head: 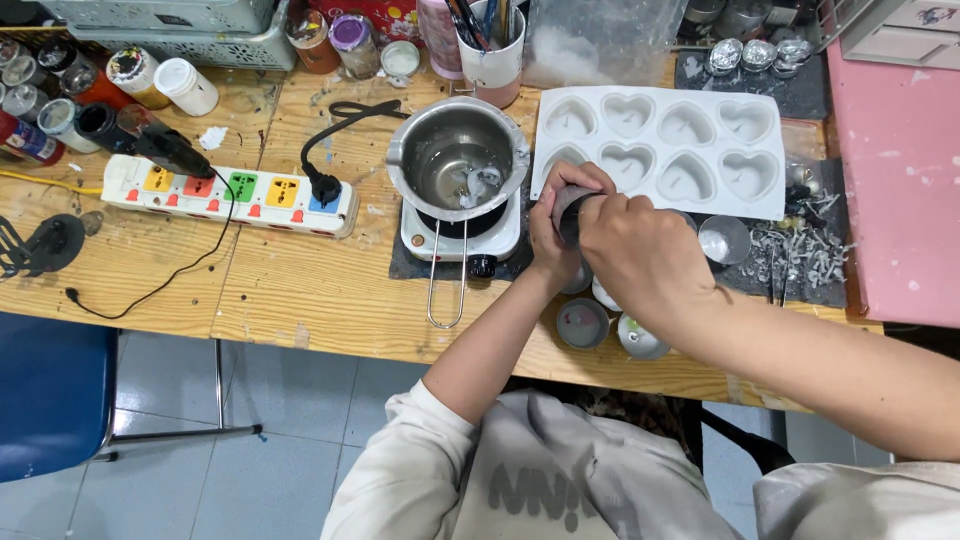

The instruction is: The person is preparing small metal tins by adding wicks and cleaning the interiors with a spoon for candle making.

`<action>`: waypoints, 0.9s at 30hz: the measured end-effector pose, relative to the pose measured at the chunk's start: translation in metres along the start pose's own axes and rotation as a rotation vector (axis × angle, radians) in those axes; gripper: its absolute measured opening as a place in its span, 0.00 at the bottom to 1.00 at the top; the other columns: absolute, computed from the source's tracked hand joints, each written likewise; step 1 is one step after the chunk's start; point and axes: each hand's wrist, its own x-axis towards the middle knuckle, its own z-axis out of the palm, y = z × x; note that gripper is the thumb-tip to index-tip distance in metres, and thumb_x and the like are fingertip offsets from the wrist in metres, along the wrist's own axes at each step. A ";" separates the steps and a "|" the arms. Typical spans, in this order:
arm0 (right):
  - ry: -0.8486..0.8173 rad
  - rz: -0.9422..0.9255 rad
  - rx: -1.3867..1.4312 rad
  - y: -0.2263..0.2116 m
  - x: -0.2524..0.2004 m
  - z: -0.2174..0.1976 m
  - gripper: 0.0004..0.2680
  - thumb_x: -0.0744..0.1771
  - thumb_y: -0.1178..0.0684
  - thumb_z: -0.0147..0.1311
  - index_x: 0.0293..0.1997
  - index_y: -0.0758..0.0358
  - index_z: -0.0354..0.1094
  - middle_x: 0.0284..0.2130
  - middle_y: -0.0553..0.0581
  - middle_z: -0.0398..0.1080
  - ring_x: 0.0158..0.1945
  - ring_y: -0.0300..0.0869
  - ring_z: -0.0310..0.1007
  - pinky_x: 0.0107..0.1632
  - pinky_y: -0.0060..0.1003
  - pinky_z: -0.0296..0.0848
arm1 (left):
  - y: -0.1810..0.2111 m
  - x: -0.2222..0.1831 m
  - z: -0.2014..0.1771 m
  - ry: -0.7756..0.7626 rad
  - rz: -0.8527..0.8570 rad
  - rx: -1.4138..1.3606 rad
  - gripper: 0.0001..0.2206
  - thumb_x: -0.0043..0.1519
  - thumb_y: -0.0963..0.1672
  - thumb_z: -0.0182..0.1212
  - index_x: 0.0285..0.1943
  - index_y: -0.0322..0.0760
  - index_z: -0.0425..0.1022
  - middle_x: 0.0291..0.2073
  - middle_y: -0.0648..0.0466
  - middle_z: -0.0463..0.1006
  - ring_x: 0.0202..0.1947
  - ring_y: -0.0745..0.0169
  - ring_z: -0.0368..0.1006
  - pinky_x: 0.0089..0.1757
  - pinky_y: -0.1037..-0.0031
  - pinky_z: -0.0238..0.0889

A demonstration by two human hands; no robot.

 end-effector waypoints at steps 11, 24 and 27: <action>-0.050 -0.026 -0.056 0.006 -0.002 0.001 0.02 0.60 0.57 0.55 0.29 0.62 0.68 0.22 0.52 0.72 0.27 0.38 0.77 0.25 0.29 0.73 | 0.014 0.016 -0.005 -0.073 -0.332 0.041 0.19 0.68 0.50 0.35 0.39 0.33 0.67 0.35 0.50 0.71 0.40 0.61 0.66 0.49 0.70 0.60; -0.125 -0.063 0.053 0.003 -0.017 0.016 0.02 0.60 0.56 0.55 0.28 0.61 0.69 0.22 0.54 0.73 0.27 0.40 0.78 0.26 0.31 0.75 | -0.002 0.017 -0.027 -0.001 -0.852 0.111 0.18 0.69 0.48 0.38 0.37 0.35 0.73 0.32 0.58 0.74 0.35 0.70 0.67 0.42 0.76 0.62; -0.126 -0.084 0.019 0.007 -0.017 0.014 0.02 0.61 0.57 0.54 0.30 0.62 0.69 0.22 0.54 0.73 0.28 0.40 0.78 0.29 0.31 0.76 | -0.021 0.012 -0.045 -0.111 -0.768 0.047 0.20 0.71 0.49 0.35 0.35 0.37 0.71 0.29 0.57 0.72 0.31 0.68 0.66 0.38 0.75 0.61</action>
